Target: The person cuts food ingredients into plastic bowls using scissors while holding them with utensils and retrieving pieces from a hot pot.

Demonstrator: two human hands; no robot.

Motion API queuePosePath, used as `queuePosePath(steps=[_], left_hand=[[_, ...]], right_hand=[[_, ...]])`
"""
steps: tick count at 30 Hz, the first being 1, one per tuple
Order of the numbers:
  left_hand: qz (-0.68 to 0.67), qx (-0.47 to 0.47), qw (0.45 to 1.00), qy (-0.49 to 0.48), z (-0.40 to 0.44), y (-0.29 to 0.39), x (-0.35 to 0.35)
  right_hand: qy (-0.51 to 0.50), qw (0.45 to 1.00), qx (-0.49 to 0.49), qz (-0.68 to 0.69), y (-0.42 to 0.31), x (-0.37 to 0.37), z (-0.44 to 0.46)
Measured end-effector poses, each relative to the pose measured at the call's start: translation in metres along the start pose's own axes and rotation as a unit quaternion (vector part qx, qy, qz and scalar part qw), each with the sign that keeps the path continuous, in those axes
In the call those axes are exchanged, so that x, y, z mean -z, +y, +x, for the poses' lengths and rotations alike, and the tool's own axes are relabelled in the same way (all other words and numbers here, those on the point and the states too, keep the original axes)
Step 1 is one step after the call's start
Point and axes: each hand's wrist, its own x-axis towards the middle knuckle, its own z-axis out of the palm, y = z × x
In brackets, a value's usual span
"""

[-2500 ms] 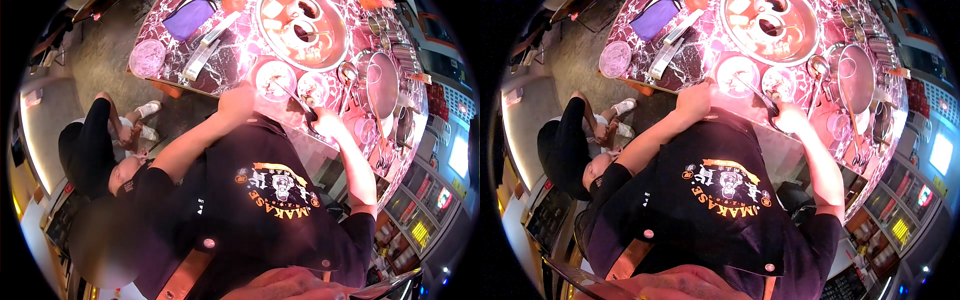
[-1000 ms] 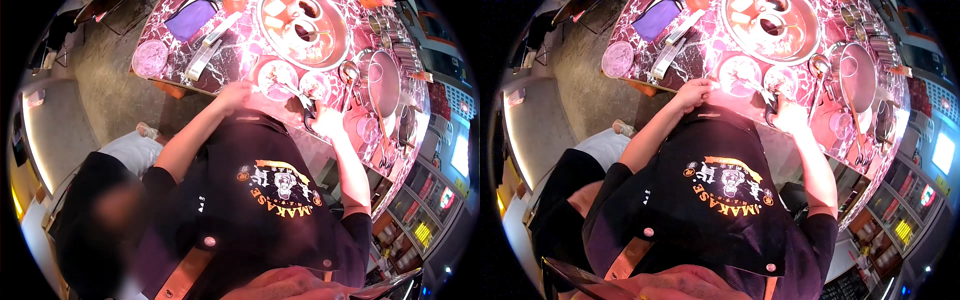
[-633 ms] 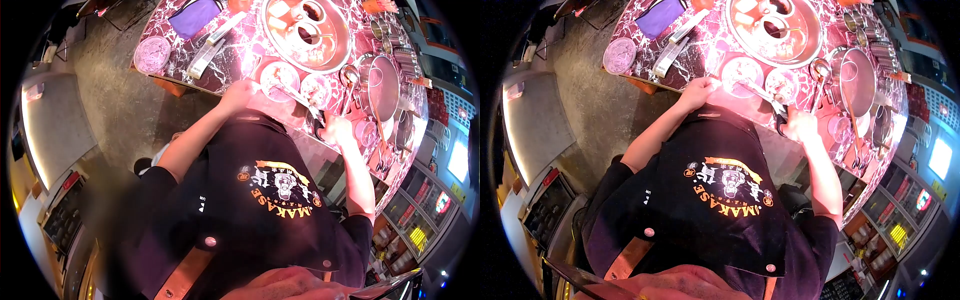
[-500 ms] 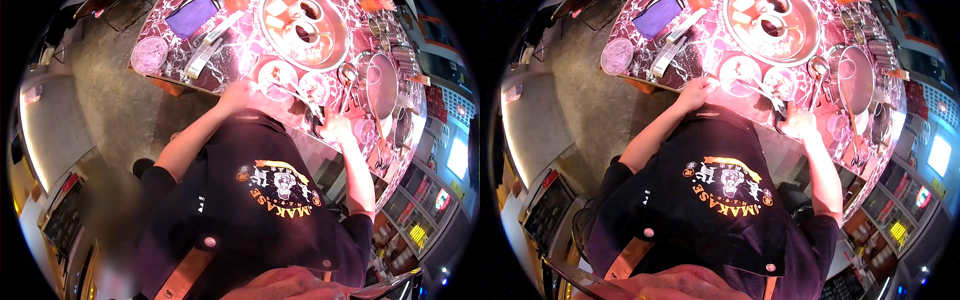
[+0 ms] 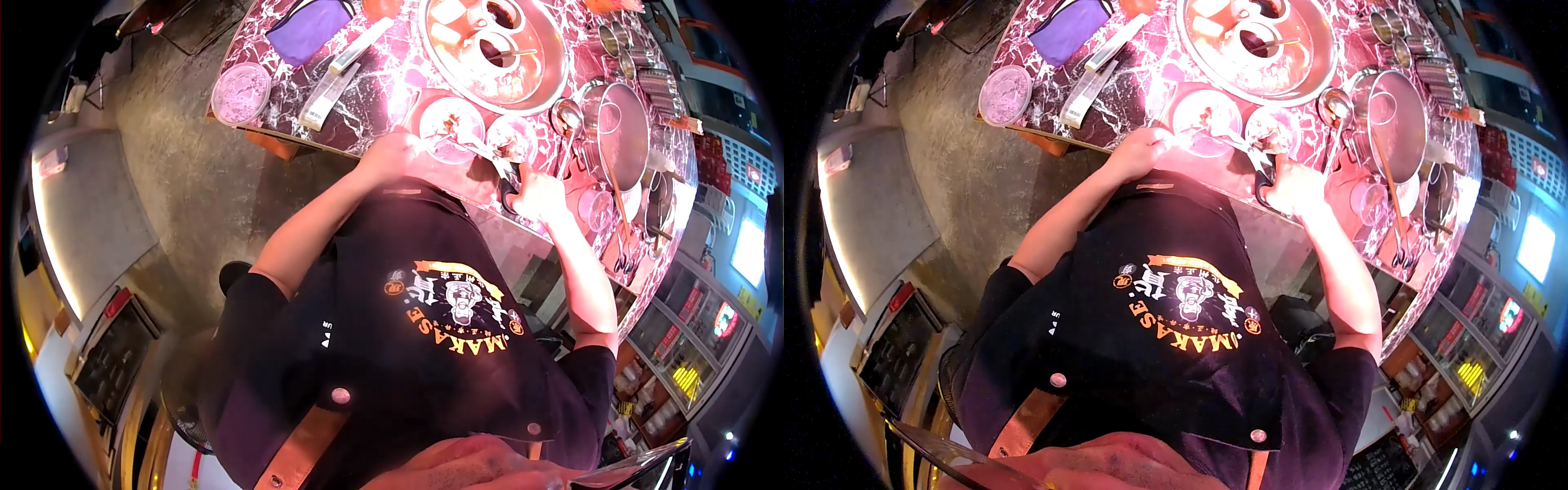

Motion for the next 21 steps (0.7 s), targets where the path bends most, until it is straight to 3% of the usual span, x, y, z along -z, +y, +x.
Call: queuePosePath(steps=[6,12,16,21], left_hand=[[0.026,-0.009,1.000,0.014,0.001,0.006,0.001],[0.022,-0.009,0.999,0.043,-0.002,0.003,-0.003],[0.013,0.000,0.999,0.044,-0.006,0.005,-0.001],[0.028,-0.022,0.999,0.032,-0.004,0.007,-0.004]], right_hand=[[-0.038,0.999,0.013,-0.038,0.014,-0.010,0.003],[0.006,0.998,0.040,-0.047,0.041,-0.020,-0.002],[-0.096,0.990,-0.056,-0.090,0.026,0.022,-0.020],[-0.114,0.991,-0.040,-0.056,0.012,0.014,-0.002]])
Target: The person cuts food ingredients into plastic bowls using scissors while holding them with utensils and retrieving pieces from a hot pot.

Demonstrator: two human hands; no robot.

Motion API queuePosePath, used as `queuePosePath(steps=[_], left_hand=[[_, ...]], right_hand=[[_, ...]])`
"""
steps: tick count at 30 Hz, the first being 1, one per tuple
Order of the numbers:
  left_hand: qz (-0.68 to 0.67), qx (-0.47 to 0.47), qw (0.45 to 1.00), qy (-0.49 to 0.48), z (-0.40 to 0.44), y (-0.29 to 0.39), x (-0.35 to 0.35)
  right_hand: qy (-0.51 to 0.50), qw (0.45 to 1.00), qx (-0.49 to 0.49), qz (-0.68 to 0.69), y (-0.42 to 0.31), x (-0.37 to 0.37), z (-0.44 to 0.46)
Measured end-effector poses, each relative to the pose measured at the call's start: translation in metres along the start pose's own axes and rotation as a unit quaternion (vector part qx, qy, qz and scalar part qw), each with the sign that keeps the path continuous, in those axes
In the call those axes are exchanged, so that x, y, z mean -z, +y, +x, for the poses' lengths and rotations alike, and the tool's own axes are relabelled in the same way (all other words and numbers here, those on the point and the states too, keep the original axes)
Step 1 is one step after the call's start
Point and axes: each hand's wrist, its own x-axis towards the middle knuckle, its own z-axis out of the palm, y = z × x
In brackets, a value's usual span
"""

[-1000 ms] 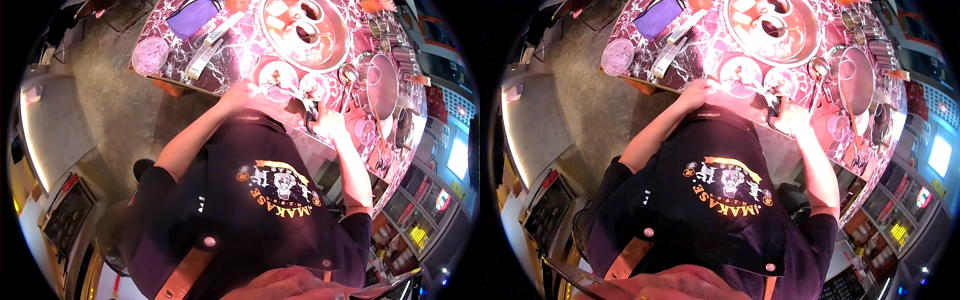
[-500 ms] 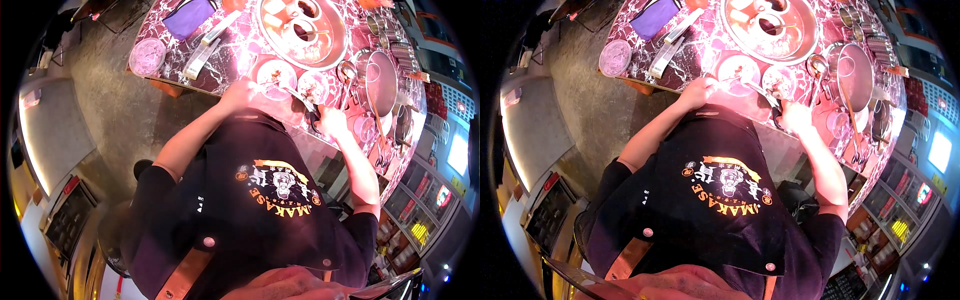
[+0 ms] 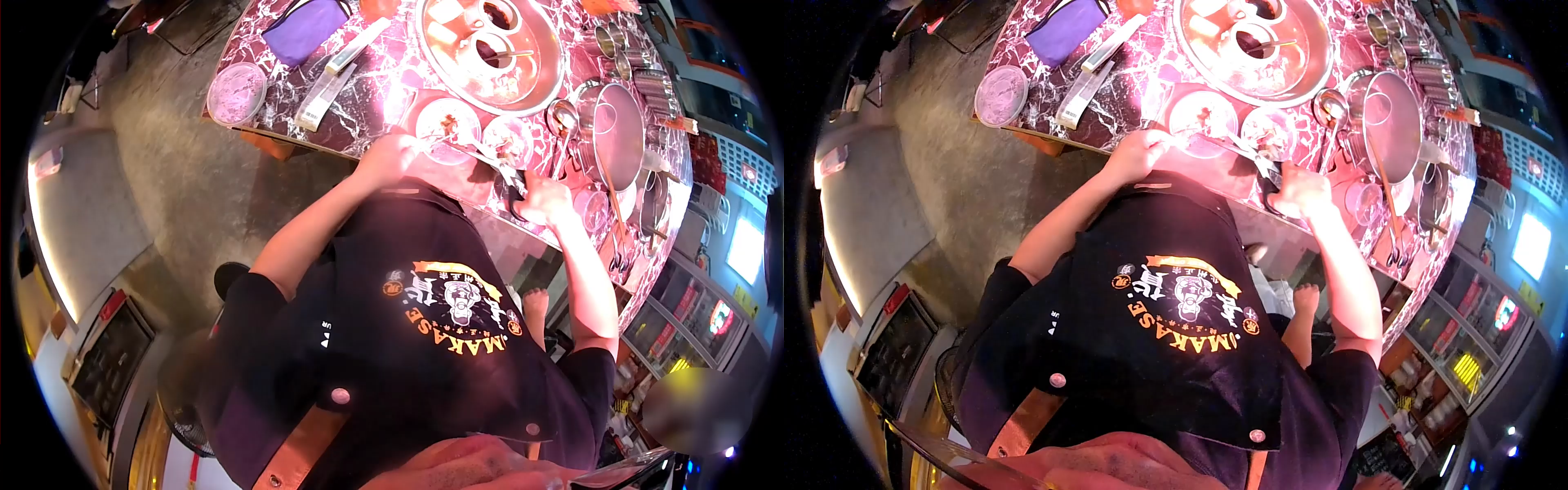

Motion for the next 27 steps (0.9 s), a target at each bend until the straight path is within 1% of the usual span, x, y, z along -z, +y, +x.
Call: queuePosePath(steps=[2,4,7,8,9,11,13,14,17,20,23,27], left_hand=[[-0.009,-0.001,1.000,-0.011,-0.002,0.002,0.001],[-0.008,0.002,1.000,0.008,-0.001,-0.002,-0.002],[0.025,0.027,0.999,0.019,-0.001,0.006,0.003],[0.041,0.039,0.998,0.020,-0.002,0.010,0.005],[0.062,0.035,0.997,0.032,-0.002,0.010,0.005],[0.105,0.027,0.993,0.051,-0.004,0.009,0.003],[0.133,-0.060,0.984,0.107,-0.008,0.004,-0.003],[0.146,-0.103,0.975,0.133,-0.009,0.002,-0.007],[0.183,-0.124,0.969,0.107,-0.016,0.018,-0.004],[0.201,-0.159,0.960,0.112,-0.016,0.010,-0.009],[0.200,-0.120,0.967,0.104,-0.015,0.010,-0.007],[0.170,-0.145,0.964,0.141,-0.015,-0.002,-0.014]], right_hand=[[0.051,0.998,0.027,0.002,-0.008,-0.011,0.011],[0.105,0.992,0.065,0.011,-0.005,-0.022,0.017],[0.075,0.994,0.071,-0.021,0.014,-0.025,0.010],[0.092,0.992,0.081,0.002,0.023,-0.024,0.004],[0.033,0.999,0.028,-0.006,0.017,-0.005,-0.010],[0.006,1.000,-0.009,-0.018,0.022,0.001,-0.014],[-0.013,1.000,-0.007,-0.007,0.020,0.001,-0.008],[-0.012,1.000,0.003,0.001,0.016,0.001,-0.005],[-0.002,0.999,0.032,0.030,0.005,-0.004,0.007],[0.024,0.996,0.065,0.062,-0.001,-0.013,0.015],[0.040,0.996,0.063,0.041,0.001,-0.019,0.018],[0.028,0.998,0.050,0.002,0.007,-0.027,0.023]])
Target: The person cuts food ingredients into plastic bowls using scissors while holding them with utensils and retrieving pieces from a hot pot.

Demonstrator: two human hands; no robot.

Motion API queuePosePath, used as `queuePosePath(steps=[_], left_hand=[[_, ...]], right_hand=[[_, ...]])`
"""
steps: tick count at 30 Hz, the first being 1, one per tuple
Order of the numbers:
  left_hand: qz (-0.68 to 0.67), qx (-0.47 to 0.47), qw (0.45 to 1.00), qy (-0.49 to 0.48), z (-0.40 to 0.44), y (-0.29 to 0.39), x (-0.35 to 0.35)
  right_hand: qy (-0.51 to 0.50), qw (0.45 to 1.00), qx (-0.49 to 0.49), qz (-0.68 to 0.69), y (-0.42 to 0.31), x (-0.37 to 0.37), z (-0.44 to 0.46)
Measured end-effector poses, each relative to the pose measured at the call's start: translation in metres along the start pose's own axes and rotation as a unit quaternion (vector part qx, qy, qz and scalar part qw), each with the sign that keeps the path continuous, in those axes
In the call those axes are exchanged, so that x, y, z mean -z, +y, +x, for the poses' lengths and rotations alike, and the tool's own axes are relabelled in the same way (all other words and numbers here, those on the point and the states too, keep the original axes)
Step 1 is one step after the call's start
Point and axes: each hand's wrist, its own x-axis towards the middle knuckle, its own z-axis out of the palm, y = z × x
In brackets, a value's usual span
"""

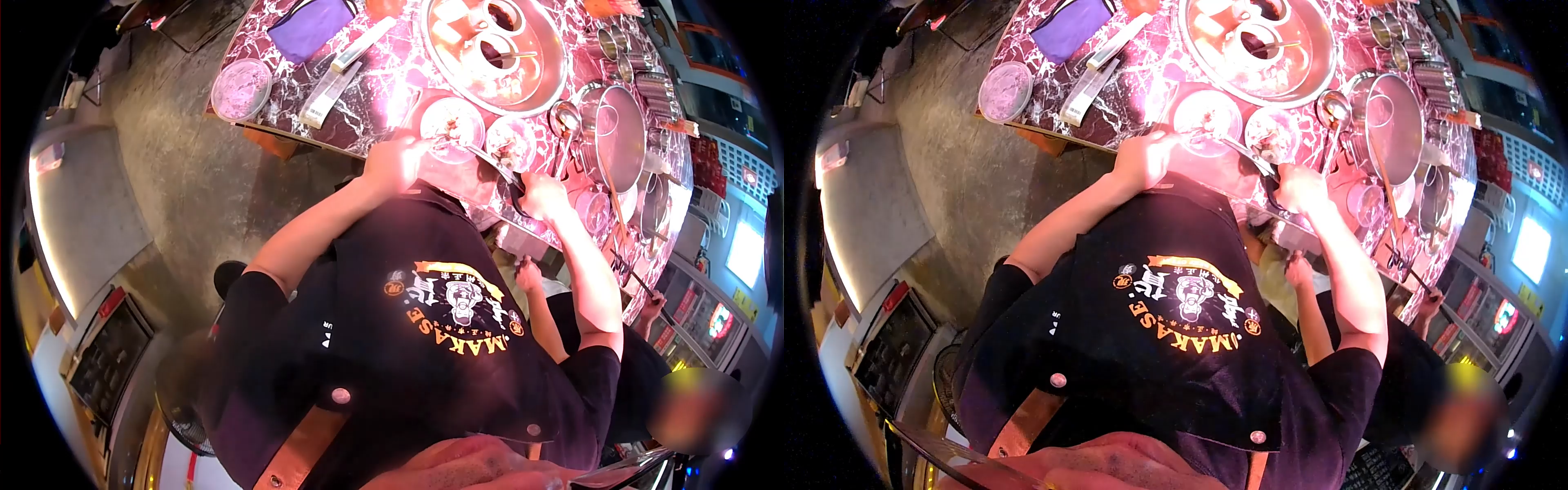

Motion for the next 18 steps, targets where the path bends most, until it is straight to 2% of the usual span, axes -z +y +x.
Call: queuePosePath(steps=[2,5,8,12,14,17,18], left_hand=[[-0.007,0.007,1.000,0.019,-0.001,-0.002,-0.003],[-0.041,0.108,0.991,-0.069,0.010,0.009,0.012],[-0.077,0.153,0.982,-0.072,0.010,0.003,0.009],[-0.065,0.123,0.987,-0.080,0.008,0.001,0.003],[-0.072,0.122,0.985,-0.103,0.009,0.013,0.011],[-0.046,0.142,0.978,-0.144,0.011,0.019,0.011],[-0.049,0.145,0.978,-0.139,0.011,0.019,0.011]], right_hand=[[0.007,1.000,0.012,-0.007,0.011,-0.013,0.004],[0.021,1.000,0.014,-0.014,0.014,-0.011,-0.005],[0.016,0.999,-0.036,-0.021,0.004,0.012,-0.031],[0.026,0.997,-0.069,0.000,-0.016,0.025,-0.028],[0.044,0.998,-0.051,0.003,-0.017,0.020,-0.018],[0.081,0.996,0.034,-0.020,0.005,-0.014,0.003],[0.072,0.997,0.014,-0.008,-0.001,0.001,-0.004]])
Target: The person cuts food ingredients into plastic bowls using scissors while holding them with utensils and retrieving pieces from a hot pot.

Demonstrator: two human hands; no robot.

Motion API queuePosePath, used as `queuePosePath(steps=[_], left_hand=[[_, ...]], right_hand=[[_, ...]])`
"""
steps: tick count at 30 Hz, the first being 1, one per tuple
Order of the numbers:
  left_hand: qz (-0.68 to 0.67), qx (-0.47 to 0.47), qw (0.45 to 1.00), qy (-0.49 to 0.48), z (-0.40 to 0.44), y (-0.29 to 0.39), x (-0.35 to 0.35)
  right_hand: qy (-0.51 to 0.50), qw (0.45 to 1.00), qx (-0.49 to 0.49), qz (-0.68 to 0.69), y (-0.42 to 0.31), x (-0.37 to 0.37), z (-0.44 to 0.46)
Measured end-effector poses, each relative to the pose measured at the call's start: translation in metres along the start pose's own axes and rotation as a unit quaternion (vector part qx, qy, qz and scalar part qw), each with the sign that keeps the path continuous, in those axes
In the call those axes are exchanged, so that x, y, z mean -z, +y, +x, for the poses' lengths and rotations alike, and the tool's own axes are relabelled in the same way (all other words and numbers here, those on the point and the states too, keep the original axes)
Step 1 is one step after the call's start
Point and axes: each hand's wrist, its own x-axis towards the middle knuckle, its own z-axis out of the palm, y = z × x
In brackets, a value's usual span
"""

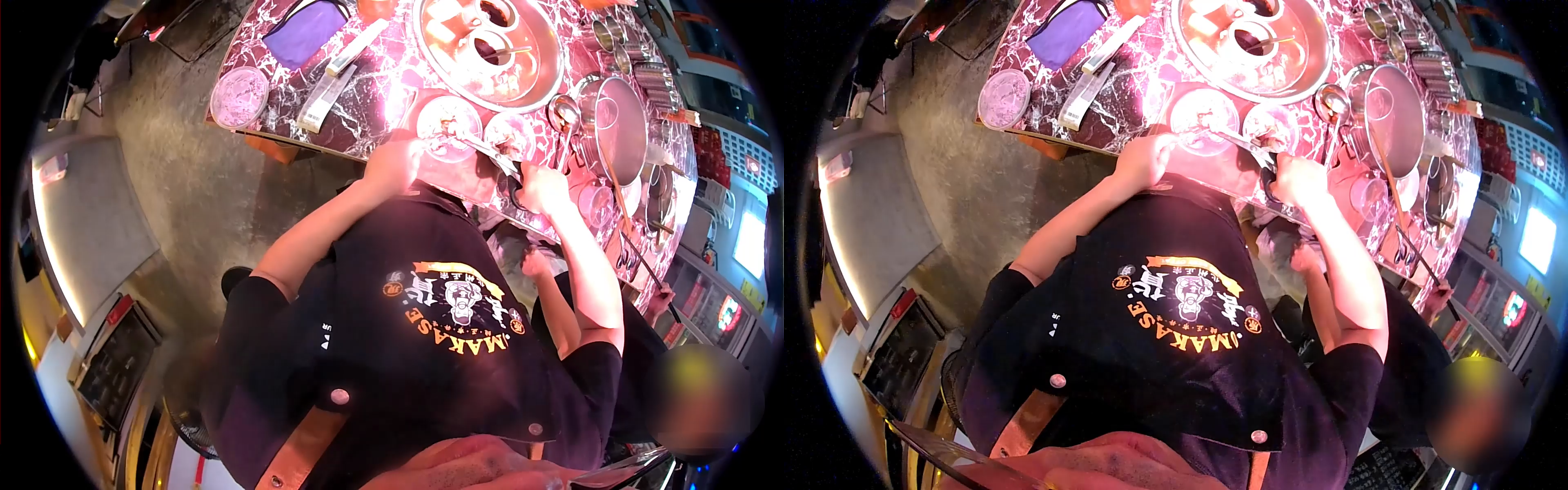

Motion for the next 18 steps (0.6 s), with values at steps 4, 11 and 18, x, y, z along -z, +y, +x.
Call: queuePosePath(steps=[4,11,18], left_hand=[[-0.023,0.009,1.000,0.019,0.002,-0.007,-0.002],[-0.204,0.023,0.978,0.045,0.012,-0.036,-0.012],[-0.103,0.048,0.993,0.012,0.007,-0.012,0.002]], right_hand=[[-0.004,1.000,0.001,0.008,0.012,-0.003,-0.005],[-0.040,0.998,-0.054,0.001,0.008,0.016,-0.027],[-0.003,0.999,-0.040,0.012,-0.005,0.005,0.000]])
